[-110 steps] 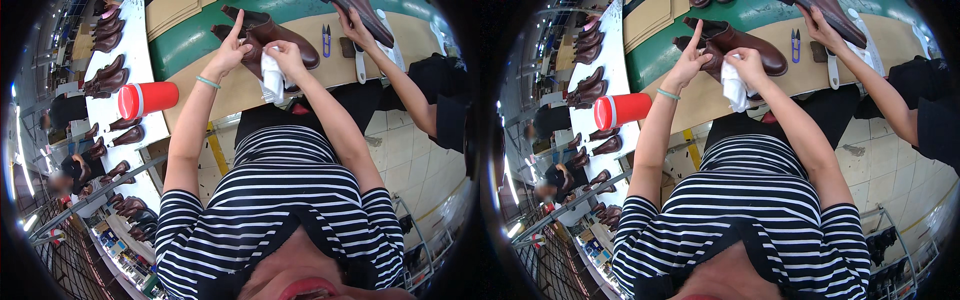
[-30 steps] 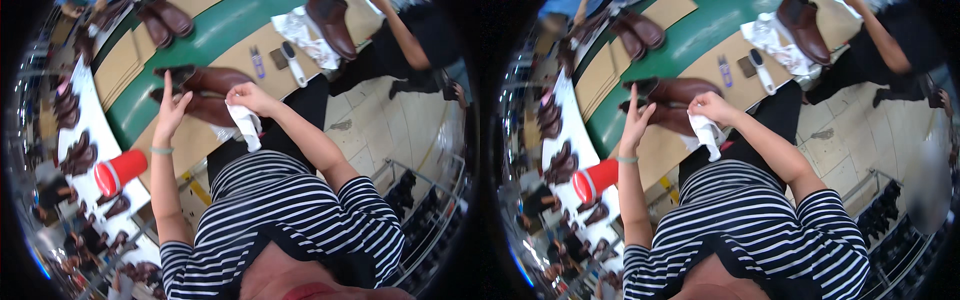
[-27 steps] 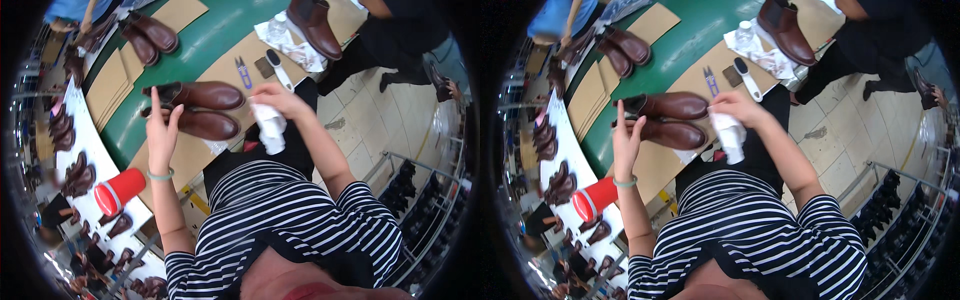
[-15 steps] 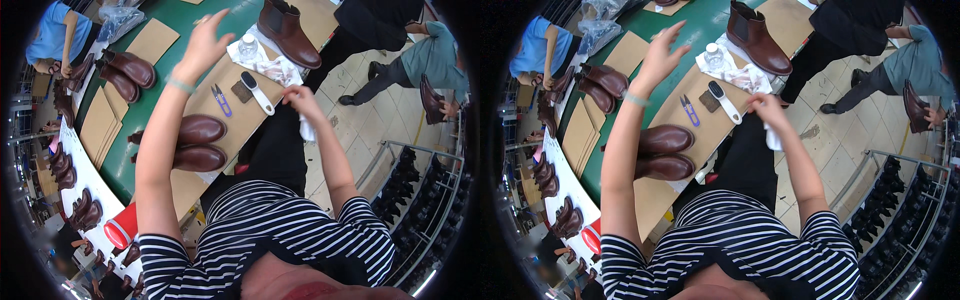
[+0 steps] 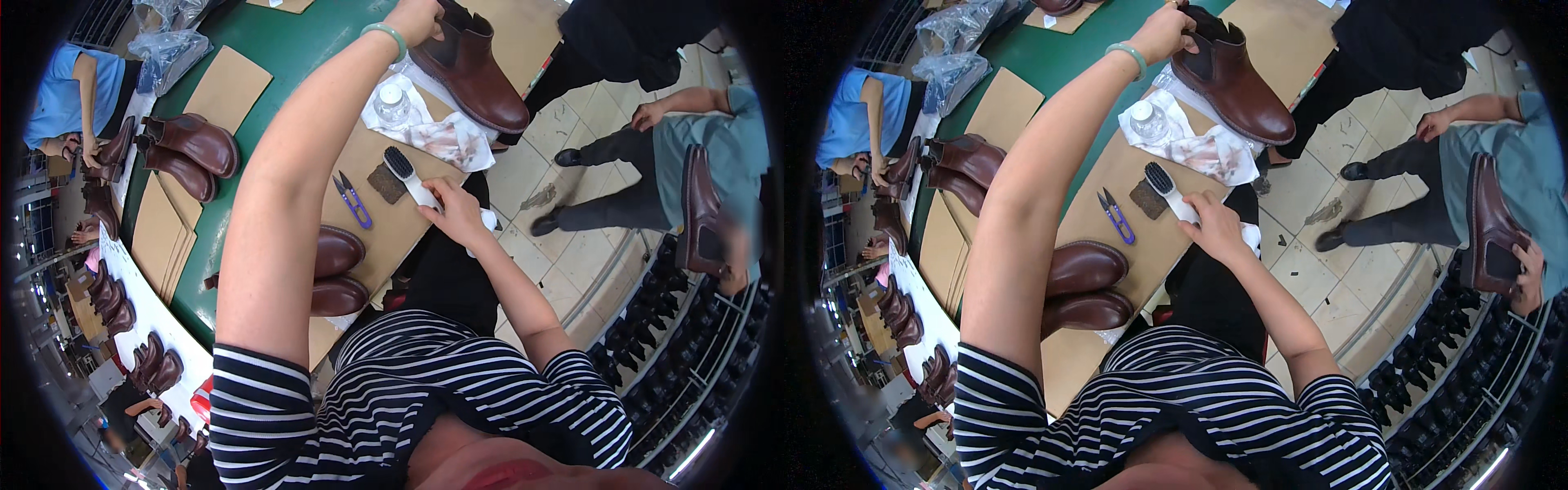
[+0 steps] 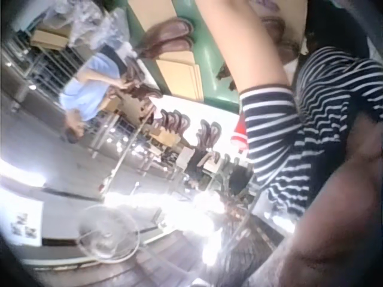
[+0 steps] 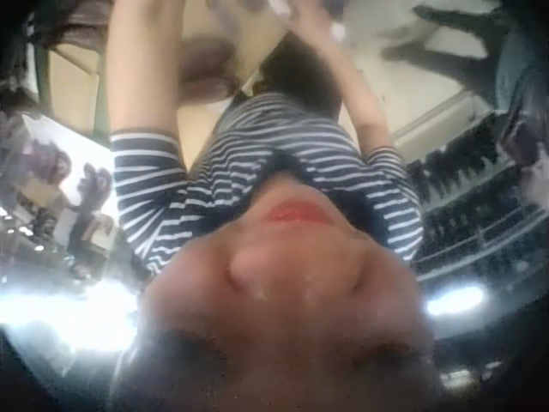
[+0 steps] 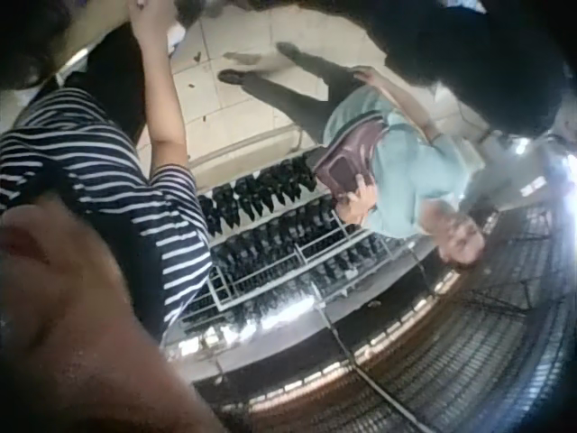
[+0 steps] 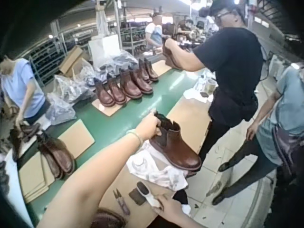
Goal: Cleaning and inspecting brown leather boots in a factory setting.
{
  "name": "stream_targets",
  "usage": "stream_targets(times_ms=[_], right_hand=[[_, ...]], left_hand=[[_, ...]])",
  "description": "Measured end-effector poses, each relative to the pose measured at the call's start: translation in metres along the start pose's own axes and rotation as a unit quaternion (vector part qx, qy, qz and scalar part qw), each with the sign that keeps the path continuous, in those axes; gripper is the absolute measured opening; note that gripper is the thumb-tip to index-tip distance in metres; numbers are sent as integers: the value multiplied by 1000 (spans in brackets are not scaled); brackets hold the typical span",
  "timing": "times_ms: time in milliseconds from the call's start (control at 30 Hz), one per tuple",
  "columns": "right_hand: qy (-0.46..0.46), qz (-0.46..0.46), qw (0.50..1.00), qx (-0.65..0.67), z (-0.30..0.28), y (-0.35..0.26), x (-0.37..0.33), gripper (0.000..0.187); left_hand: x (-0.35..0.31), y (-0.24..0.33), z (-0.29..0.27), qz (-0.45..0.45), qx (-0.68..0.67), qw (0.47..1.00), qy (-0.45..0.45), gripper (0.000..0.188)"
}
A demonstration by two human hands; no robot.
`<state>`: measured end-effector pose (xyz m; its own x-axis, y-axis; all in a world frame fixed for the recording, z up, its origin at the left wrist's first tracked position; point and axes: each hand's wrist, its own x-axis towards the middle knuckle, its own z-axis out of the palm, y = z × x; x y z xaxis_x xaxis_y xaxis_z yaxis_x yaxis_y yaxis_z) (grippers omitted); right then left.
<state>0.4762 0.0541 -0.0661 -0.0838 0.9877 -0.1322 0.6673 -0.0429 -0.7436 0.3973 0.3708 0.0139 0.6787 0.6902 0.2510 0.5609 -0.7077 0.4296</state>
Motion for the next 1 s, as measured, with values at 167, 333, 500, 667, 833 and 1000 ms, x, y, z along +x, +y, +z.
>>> stream_targets(times_ms=[167,333,500,667,833,1000], right_hand=[[-7,-7,1000,-5,8,4,3,42],[6,-6,1000,-28,13,0,3,43],[11,-9,1000,-17,10,3,2,40],[-9,8,1000,-27,8,-2,7,43],[50,-6,994,-101,2,-30,5,41],[48,-35,994,-93,-2,-73,6,32]], left_hand=[[-19,-54,-40,-84,12,995,53,26],[-93,-139,-109,-365,-174,912,67,28],[-183,-139,-146,-497,-246,822,134,31],[-267,-128,-153,-564,-363,723,167,36],[-329,-120,-131,-551,-470,669,165,29],[-372,-103,-113,-582,-391,695,159,54]])
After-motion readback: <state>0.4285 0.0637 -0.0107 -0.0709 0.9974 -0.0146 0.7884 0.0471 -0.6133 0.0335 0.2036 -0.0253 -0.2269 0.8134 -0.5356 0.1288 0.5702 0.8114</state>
